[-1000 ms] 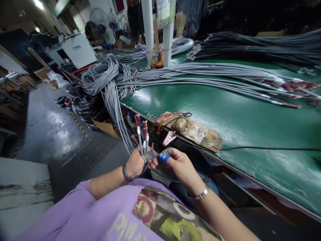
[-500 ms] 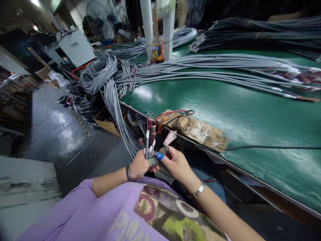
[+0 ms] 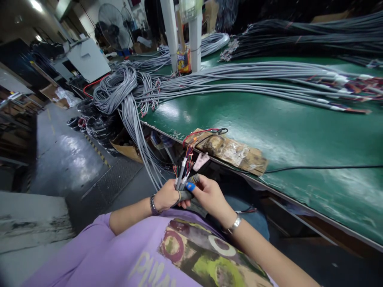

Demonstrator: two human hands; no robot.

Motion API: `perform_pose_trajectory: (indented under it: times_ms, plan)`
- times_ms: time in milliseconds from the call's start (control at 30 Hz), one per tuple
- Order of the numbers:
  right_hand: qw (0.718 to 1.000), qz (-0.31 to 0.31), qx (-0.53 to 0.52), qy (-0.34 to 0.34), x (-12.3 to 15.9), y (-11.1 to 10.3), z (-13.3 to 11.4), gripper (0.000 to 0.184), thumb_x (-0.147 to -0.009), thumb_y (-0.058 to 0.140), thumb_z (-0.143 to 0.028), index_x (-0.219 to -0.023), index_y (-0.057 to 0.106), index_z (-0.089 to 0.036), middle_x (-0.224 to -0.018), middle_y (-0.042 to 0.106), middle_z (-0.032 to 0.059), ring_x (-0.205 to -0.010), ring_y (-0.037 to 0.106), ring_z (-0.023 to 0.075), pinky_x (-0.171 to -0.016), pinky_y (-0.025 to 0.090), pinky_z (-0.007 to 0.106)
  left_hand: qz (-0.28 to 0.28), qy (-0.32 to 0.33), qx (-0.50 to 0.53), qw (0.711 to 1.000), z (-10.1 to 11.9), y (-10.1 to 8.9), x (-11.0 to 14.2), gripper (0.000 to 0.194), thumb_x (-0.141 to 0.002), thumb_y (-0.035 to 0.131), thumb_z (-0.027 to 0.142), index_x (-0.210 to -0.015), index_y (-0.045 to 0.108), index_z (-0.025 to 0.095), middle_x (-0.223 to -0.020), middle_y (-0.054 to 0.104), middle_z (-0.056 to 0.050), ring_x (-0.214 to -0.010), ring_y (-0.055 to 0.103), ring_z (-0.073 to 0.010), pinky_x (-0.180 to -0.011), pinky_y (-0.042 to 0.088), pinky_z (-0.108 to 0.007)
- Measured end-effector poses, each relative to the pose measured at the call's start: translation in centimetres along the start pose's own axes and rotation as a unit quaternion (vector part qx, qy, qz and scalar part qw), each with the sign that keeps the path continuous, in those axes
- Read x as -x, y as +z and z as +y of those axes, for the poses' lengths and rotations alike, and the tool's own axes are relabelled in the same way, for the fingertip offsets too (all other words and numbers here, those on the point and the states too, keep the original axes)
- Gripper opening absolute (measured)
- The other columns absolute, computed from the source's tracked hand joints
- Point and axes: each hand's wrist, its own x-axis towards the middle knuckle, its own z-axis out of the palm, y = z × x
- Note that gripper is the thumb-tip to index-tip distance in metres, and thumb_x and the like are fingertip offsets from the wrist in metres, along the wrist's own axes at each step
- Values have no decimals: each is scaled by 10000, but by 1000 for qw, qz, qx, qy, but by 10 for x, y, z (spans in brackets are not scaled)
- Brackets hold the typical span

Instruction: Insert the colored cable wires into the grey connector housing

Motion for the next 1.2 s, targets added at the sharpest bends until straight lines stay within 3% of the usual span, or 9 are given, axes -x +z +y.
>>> perform_pose_trajectory:
  times_ms: [133,233,367,500,633,767,867,967,1200]
  plan:
    - [998,68,12,11,-3,-2,6,444,-621,734,-605,-616,559,-197,-500,513,-34,-471,390,101,-463,315,249,50,51,39,997,4,-2,0,441,-660,735,530,-588,592,119,-524,611,-35,-410,527,-85,-399,357,-185]
    - [997,80,-9,18,-4,-2,13,466,-637,725,-614,-607,531,-192,-480,452,-54,-465,336,87,-460,269,243,74,62,62,993,7,-3,-1,467,-658,732,553,-560,589,119,-522,607,-36,-402,520,-79,-390,338,-182]
    - [997,69,-44,12,-2,-3,17,440,-663,715,-604,-655,564,-191,-519,487,-44,-497,385,100,-501,327,252,91,58,83,991,7,-5,-3,457,-636,757,535,-559,588,117,-497,590,-28,-381,500,-75,-378,326,-183]
    - [998,64,-13,0,-1,-7,21,402,-686,713,-577,-689,602,-191,-560,526,-29,-532,423,111,-527,351,258,102,54,91,989,5,-6,-4,454,-635,757,521,-547,571,116,-475,563,-15,-364,477,-71,-376,332,-189]
    - [999,22,-33,24,-3,-10,19,388,-716,691,-571,-770,629,-192,-634,572,-11,-566,473,122,-559,394,267,97,51,76,991,6,-4,-3,444,-625,751,510,-537,558,119,-464,550,-9,-358,463,-67,-379,344,-192]
    - [1000,-3,-24,17,-6,-6,9,412,-625,775,-547,-795,650,-194,-726,646,24,-634,539,153,-593,431,284,74,43,40,996,5,-2,-2,352,-645,733,433,-581,573,125,-468,558,-3,-363,472,-75,-378,346,-193]
    - [1000,11,-19,11,-5,-2,3,423,-559,810,-552,-718,643,-197,-674,652,25,-620,550,165,-598,446,296,68,36,19,997,2,-2,-2,299,-658,720,391,-616,581,129,-482,572,1,-362,476,-76,-375,345,-190]
    - [999,25,-42,16,-3,2,4,408,-580,793,-566,-665,632,-201,-611,627,12,-574,524,150,-571,438,291,72,32,21,997,1,-2,-2,338,-648,734,418,-584,565,132,-483,573,-4,-366,480,-76,-378,351,-190]
    - [973,91,-196,86,-7,-1,19,350,-544,860,-419,-651,622,-186,-561,561,-34,-499,442,81,-493,391,224,83,72,63,992,3,-1,1,420,-648,753,494,-560,590,117,-501,585,-18,-387,498,-73,-397,370,-189]
